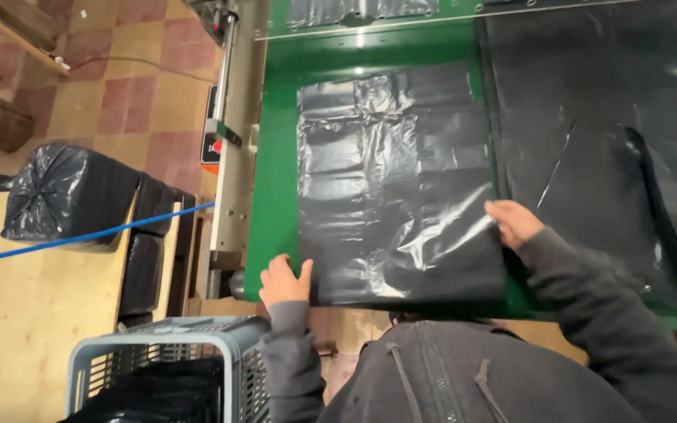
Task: Fold black plastic bags as they come off the production machine and stack them into a plastic storage crate.
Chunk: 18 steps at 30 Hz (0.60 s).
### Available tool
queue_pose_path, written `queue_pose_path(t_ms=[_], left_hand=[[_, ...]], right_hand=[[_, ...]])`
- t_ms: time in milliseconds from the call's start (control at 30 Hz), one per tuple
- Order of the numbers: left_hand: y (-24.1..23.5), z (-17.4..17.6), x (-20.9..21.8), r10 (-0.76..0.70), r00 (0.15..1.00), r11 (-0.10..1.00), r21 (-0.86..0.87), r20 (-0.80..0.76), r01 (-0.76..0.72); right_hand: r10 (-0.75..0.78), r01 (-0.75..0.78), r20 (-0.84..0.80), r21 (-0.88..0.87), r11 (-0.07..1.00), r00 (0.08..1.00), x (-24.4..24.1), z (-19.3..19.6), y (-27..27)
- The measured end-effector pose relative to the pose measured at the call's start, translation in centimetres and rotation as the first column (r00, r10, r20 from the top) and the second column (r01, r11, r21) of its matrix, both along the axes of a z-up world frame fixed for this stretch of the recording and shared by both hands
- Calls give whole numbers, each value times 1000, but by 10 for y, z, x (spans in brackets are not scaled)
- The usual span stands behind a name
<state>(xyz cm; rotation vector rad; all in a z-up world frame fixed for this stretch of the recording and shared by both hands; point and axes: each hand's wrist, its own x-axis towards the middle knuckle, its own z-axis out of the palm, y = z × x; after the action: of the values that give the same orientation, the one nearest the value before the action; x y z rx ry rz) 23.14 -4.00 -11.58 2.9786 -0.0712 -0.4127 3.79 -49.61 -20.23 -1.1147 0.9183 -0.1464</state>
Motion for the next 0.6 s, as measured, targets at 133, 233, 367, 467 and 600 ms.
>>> queue_pose_path(t_ms=[133,233,367,467,600], left_hand=[[-46,6,25,-165,971,985,-16,171,170],[-88,13,34,-265,928,952,-82,262,294],[-157,42,33,-405,768,803,-209,496,558],[-202,17,28,-467,702,747,-186,538,639],[-237,-43,33,-596,684,723,-90,421,685]], right_hand=[[-152,152,4,38,988,988,111,-16,-45],[18,-173,-399,-357,918,917,163,-15,-77],[132,-211,-172,-615,760,976,198,4,-106],[149,-163,-79,-671,723,986,217,-19,-140],[250,-509,-454,-644,571,855,246,-32,-170]])
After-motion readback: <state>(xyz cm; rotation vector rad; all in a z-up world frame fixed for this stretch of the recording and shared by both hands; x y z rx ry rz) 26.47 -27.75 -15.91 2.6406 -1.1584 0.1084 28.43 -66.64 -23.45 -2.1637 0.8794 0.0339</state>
